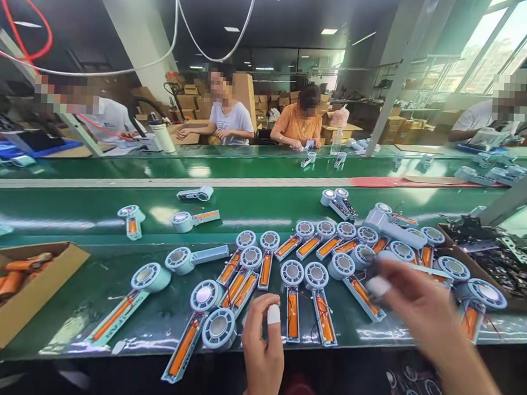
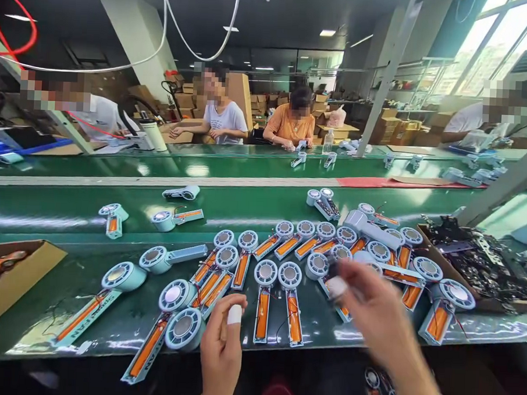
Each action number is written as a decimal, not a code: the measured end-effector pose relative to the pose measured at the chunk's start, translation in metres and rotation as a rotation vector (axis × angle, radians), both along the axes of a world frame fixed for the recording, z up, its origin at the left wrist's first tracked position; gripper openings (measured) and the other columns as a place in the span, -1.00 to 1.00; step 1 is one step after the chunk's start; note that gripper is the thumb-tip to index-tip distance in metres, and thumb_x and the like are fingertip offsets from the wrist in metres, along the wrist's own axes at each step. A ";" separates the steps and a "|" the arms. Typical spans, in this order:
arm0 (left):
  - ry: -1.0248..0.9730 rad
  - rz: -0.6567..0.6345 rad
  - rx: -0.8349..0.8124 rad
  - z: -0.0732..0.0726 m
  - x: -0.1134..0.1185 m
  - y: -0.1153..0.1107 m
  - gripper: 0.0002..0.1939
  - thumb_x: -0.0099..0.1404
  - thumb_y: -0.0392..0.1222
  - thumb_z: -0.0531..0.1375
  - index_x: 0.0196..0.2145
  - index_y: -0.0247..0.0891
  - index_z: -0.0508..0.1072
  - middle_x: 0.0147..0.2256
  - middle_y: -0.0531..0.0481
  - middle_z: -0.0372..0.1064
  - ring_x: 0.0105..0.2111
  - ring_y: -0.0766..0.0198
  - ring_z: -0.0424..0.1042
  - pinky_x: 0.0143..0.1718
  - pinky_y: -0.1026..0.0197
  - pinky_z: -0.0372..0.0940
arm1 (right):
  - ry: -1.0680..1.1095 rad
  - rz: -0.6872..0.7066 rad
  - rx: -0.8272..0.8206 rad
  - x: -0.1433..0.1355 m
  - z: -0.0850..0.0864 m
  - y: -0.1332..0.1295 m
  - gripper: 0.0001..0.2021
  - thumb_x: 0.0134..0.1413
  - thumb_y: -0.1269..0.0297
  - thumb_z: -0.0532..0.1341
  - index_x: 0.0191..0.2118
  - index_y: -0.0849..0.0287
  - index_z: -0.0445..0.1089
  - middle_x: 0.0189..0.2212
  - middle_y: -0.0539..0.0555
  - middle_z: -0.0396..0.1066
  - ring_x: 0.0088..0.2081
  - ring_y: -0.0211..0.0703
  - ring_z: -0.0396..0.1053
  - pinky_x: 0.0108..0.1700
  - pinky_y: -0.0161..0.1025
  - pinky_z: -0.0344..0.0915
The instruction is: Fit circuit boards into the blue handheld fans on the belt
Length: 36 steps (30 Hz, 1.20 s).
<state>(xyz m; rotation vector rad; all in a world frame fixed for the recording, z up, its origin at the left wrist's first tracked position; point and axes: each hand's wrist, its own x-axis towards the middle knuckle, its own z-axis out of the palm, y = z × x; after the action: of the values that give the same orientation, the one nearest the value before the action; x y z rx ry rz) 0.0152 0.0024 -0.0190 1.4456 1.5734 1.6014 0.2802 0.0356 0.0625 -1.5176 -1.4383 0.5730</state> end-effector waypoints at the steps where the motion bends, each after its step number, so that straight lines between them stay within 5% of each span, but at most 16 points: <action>1: -0.033 -0.076 -0.029 0.004 -0.002 -0.004 -0.72 0.41 -0.06 0.08 -0.10 -0.18 0.53 -0.11 -0.13 0.55 -0.09 0.08 0.55 -0.04 0.06 0.46 | 0.074 0.156 -0.071 -0.036 -0.008 -0.009 -0.62 0.09 -0.11 0.31 -0.10 0.03 0.49 -0.27 0.12 0.54 -0.25 0.05 0.51 -0.21 -0.05 0.46; 3: -0.122 -0.211 -0.148 0.010 -0.008 -0.010 -0.62 0.37 0.05 0.14 0.00 -0.19 0.53 -0.06 -0.16 0.57 -0.08 0.04 0.57 -0.02 0.03 0.47 | 0.195 0.365 -0.149 -0.095 -0.019 -0.021 -0.77 0.14 0.07 0.29 -0.16 0.06 0.51 -0.32 0.08 0.54 -0.28 -0.02 0.50 -0.22 -0.14 0.45; 5: -0.217 -0.205 -0.306 0.011 -0.014 -0.013 -0.48 0.28 0.18 0.20 0.03 -0.21 0.54 0.00 -0.19 0.56 0.01 -0.04 0.54 0.07 -0.05 0.43 | 0.211 0.485 -0.157 -0.130 -0.024 -0.026 -0.85 0.20 0.18 0.22 -0.18 0.05 0.52 -0.33 0.06 0.54 -0.32 -0.07 0.47 -0.25 -0.19 0.42; 10: -0.381 -0.133 -0.491 0.008 -0.023 -0.011 -0.38 0.12 0.32 0.26 -0.10 -0.26 0.61 -0.08 -0.19 0.60 0.02 -0.14 0.52 0.10 -0.14 0.39 | -0.031 0.776 -0.184 -0.136 -0.019 -0.024 -0.75 0.32 0.38 0.05 -0.20 0.04 0.47 -0.28 0.05 0.53 -0.24 -0.07 0.46 -0.16 -0.21 0.37; 14: -0.449 -0.090 -0.494 0.009 -0.023 -0.007 -0.39 0.15 0.32 0.24 -0.11 -0.28 0.54 -0.25 -0.13 0.59 -0.25 0.00 0.59 -0.18 0.02 0.50 | -0.294 0.629 -0.133 -0.119 -0.024 -0.013 -0.60 0.24 0.52 0.02 0.08 0.05 0.40 -0.03 0.14 0.48 -0.05 0.01 0.46 -0.02 -0.12 0.36; 16: -0.425 -0.028 -0.517 0.010 -0.024 -0.005 -0.43 0.19 0.30 0.21 -0.10 -0.25 0.51 -0.29 -0.09 0.57 -0.28 0.04 0.57 -0.19 0.04 0.48 | -0.453 0.639 -0.077 -0.113 -0.030 -0.006 -0.47 0.14 0.60 0.03 0.17 0.05 0.34 0.12 0.19 0.35 0.06 0.08 0.40 0.04 -0.04 0.35; 18: -0.371 -0.019 -0.555 0.009 -0.025 -0.005 -0.49 0.25 0.23 0.16 -0.05 -0.21 0.48 -0.26 -0.07 0.55 -0.23 0.06 0.55 -0.11 0.04 0.45 | -0.531 0.698 -0.043 -0.110 -0.037 0.000 -0.51 0.13 0.63 0.02 0.09 0.07 0.39 0.07 0.20 0.37 0.02 0.08 0.42 0.00 -0.04 0.36; 24: -0.191 -0.147 -0.514 0.015 -0.011 -0.007 -0.60 0.36 0.13 0.05 -0.07 -0.17 0.47 -0.26 -0.05 0.51 -0.23 0.10 0.49 -0.16 0.11 0.40 | -0.087 0.538 -0.060 -0.106 -0.054 0.009 -0.81 0.36 0.37 0.09 -0.13 0.09 0.45 -0.22 0.05 0.52 -0.18 -0.13 0.47 -0.10 -0.23 0.36; 30: 0.242 -0.183 -0.480 0.021 0.006 0.005 -0.75 0.26 0.01 0.13 -0.24 -0.16 0.47 -0.40 -0.05 0.50 -0.36 0.04 0.46 -0.29 0.11 0.25 | 0.141 0.479 -0.094 -0.106 -0.062 0.005 -0.84 0.32 0.30 0.12 -0.14 0.10 0.46 -0.10 0.08 0.51 -0.11 -0.11 0.48 -0.07 -0.23 0.37; 36: 0.264 -0.210 -0.503 0.021 0.016 0.014 -0.83 0.21 -0.12 0.10 -0.34 -0.17 0.48 -0.42 -0.10 0.48 -0.34 -0.02 0.44 -0.32 0.12 0.08 | 0.215 0.434 -0.181 -0.109 -0.065 0.003 -0.83 0.31 0.28 0.11 -0.14 0.13 0.45 -0.24 0.07 0.55 -0.23 -0.12 0.51 -0.18 -0.24 0.41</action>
<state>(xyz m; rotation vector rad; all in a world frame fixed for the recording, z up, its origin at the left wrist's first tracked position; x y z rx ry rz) 0.0315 0.0163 0.0021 1.5092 1.7378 0.8384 0.1715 0.0384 -0.0023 -1.2322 -1.5840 1.1195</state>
